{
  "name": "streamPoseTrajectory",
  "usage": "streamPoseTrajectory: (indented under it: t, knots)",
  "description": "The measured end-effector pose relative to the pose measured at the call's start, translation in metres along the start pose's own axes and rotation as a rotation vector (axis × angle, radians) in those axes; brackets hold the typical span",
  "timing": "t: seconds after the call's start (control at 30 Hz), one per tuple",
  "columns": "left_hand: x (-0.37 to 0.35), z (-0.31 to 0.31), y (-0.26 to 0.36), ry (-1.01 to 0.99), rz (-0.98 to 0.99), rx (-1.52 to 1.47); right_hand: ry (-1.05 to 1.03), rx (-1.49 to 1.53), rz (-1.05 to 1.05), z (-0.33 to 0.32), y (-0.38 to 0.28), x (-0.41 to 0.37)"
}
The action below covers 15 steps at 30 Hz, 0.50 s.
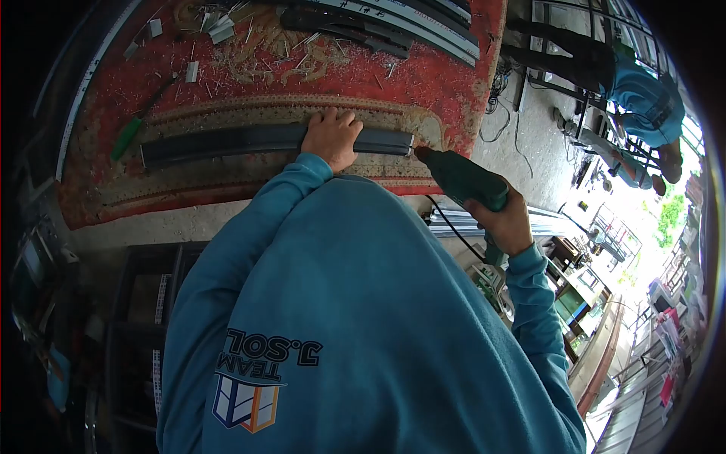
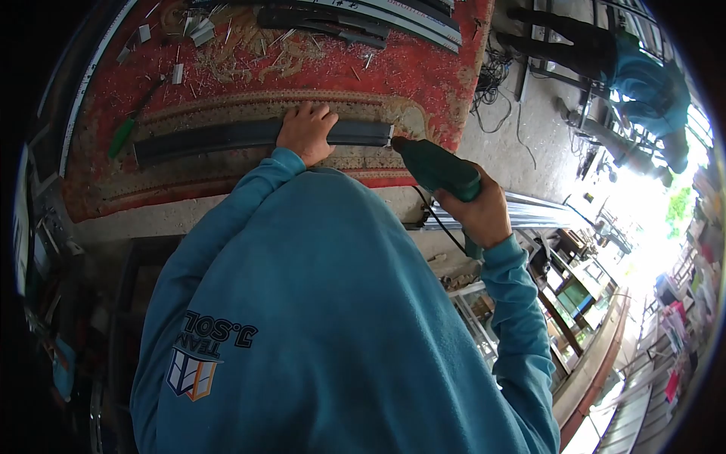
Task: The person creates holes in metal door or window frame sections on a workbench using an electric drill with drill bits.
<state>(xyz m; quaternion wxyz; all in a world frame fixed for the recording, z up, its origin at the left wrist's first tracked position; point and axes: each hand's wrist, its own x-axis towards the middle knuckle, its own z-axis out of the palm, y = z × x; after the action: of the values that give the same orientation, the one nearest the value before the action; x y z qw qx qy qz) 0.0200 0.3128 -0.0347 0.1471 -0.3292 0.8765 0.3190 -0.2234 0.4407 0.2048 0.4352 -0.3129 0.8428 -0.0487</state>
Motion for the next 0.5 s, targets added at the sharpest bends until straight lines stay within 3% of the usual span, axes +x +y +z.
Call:
streamPoseTrajectory:
  t: [0.5]
  knots:
    - [0.002, 0.006, -0.002, 0.042, 0.022, 0.011, -0.006, -0.119, -0.116, -0.002, -0.020, 0.006]
